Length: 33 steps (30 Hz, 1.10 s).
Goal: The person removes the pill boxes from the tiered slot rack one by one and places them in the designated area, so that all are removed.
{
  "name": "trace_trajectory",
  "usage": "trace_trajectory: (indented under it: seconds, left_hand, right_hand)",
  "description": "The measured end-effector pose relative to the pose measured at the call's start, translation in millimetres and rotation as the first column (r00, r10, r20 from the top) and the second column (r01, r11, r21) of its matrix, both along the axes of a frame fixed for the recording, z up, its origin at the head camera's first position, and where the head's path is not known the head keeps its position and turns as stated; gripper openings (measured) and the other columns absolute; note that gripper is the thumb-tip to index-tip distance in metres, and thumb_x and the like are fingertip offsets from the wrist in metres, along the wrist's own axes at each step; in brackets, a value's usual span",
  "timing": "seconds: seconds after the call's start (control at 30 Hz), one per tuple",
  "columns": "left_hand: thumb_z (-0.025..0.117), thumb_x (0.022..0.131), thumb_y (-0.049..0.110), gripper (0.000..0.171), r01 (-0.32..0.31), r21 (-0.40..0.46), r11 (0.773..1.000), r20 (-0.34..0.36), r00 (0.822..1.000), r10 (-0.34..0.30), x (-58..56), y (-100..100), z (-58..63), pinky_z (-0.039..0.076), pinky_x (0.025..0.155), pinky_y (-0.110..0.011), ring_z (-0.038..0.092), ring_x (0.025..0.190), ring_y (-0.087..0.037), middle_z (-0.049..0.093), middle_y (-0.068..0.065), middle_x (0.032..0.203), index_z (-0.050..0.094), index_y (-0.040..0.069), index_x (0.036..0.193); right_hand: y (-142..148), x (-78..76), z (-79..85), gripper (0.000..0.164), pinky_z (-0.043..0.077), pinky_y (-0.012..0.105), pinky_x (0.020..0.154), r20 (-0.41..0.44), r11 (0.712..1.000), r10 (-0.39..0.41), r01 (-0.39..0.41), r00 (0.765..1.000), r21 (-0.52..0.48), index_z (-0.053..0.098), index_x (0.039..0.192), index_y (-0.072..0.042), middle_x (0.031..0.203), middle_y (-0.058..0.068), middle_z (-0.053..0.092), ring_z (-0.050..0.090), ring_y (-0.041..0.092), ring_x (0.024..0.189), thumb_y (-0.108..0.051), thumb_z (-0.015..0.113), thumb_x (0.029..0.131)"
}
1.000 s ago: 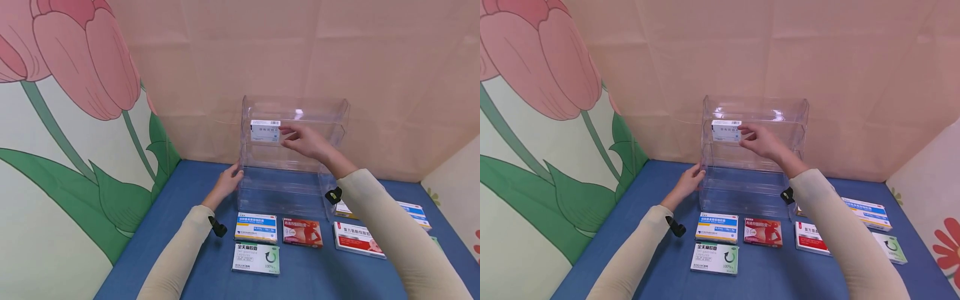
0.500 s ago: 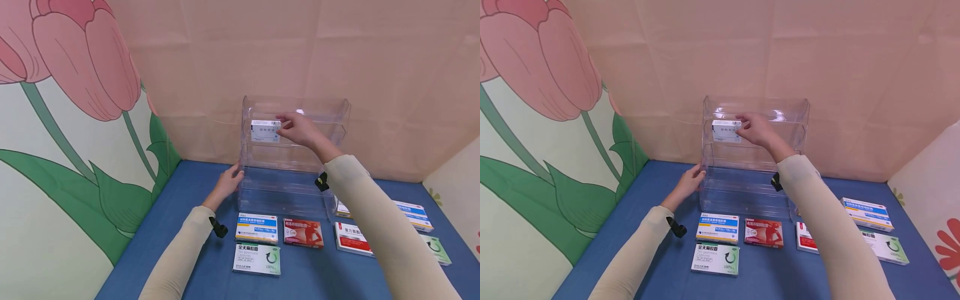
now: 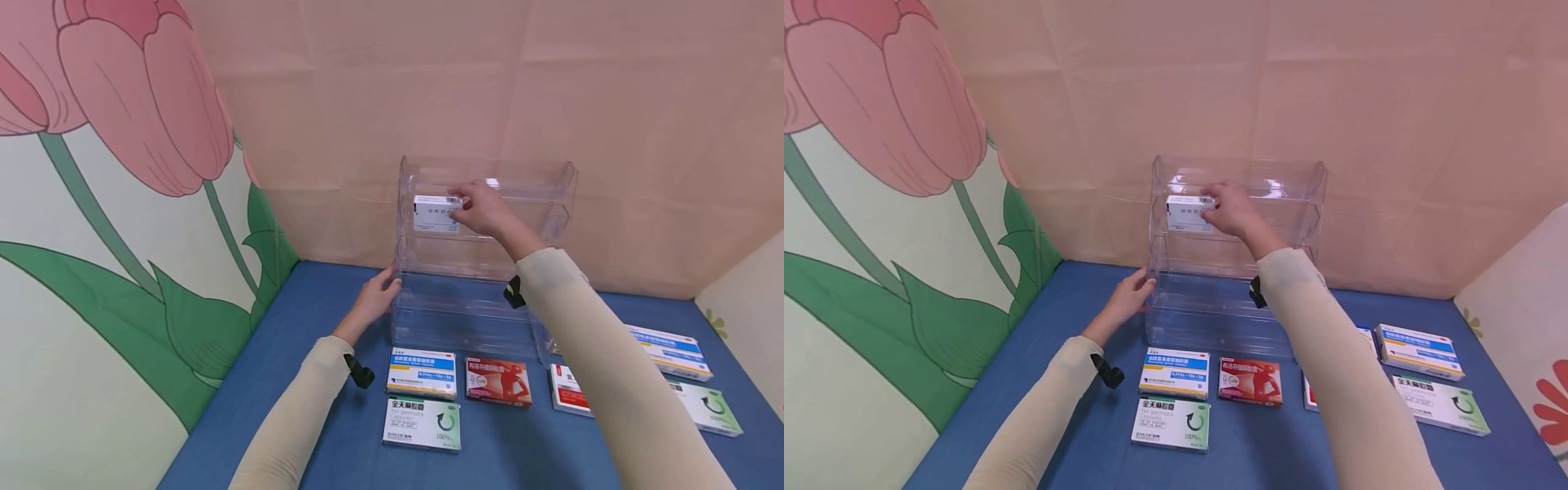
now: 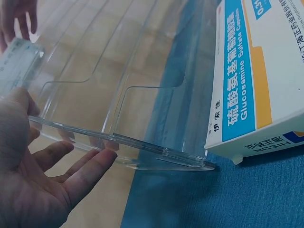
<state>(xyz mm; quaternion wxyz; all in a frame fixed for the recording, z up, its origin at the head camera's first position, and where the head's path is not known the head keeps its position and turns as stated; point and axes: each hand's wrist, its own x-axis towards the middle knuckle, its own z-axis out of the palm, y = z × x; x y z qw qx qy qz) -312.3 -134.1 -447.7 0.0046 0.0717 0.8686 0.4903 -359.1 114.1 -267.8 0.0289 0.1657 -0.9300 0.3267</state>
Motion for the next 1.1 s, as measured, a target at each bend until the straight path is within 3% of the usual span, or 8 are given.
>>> trace_trajectory:
  seconds: [0.33,0.7,0.87,1.1]
  left_hand:
    - [0.052,0.104,0.036,0.060,-0.001,-0.005,1.000,0.009,1.000,0.001,0.0,1.9,0.2,0.061,0.080,-0.041,0.066,0.112,-0.032,0.049,-0.009,0.154,0.031,0.033,0.160]
    - [0.052,0.104,0.036,0.060,0.003,-0.010,1.000,0.006,1.000,-0.003,-1.3,4.7,-0.9,0.061,0.077,-0.037,0.065,0.109,-0.031,0.049,-0.009,0.153,0.030,0.031,0.160]
    - [0.052,0.104,0.034,0.059,0.004,-0.006,1.000,0.003,1.000,-0.004,-2.5,6.5,-2.0,0.061,0.077,-0.038,0.065,0.108,-0.031,0.051,-0.010,0.152,0.032,0.030,0.160]
    - [0.053,0.104,0.034,0.059,0.018,0.000,1.000,0.006,1.000,-0.018,-4.8,6.6,0.1,0.061,0.075,-0.039,0.066,0.108,-0.031,0.051,-0.010,0.152,0.033,0.030,0.159]
  right_hand:
    - [-3.7,-3.1,-4.1,0.050,0.050,0.046,0.098,-0.038,0.999,-0.012,0.014,0.999,0.052,0.054,0.144,-0.003,0.143,0.022,0.040,0.055,0.036,0.113,-0.008,0.066,0.095]
    - [0.0,-1.8,-7.0,0.039,0.051,0.046,0.095,-0.110,0.996,-0.026,0.035,0.994,0.077,0.061,0.134,-0.001,0.138,0.020,0.048,0.054,0.035,0.109,-0.002,0.063,0.095]
    - [7.2,2.5,-0.6,0.038,0.050,0.046,0.093,-0.174,0.996,-0.038,0.051,0.984,0.071,0.061,0.133,0.002,0.130,0.021,0.052,0.056,0.036,0.106,-0.004,0.062,0.096]
    - [15.0,15.6,13.0,0.041,0.053,0.046,0.095,-0.179,0.997,-0.061,0.068,0.982,0.036,0.059,0.138,-0.003,0.134,0.018,0.052,0.055,0.034,0.110,-0.008,0.062,0.098]
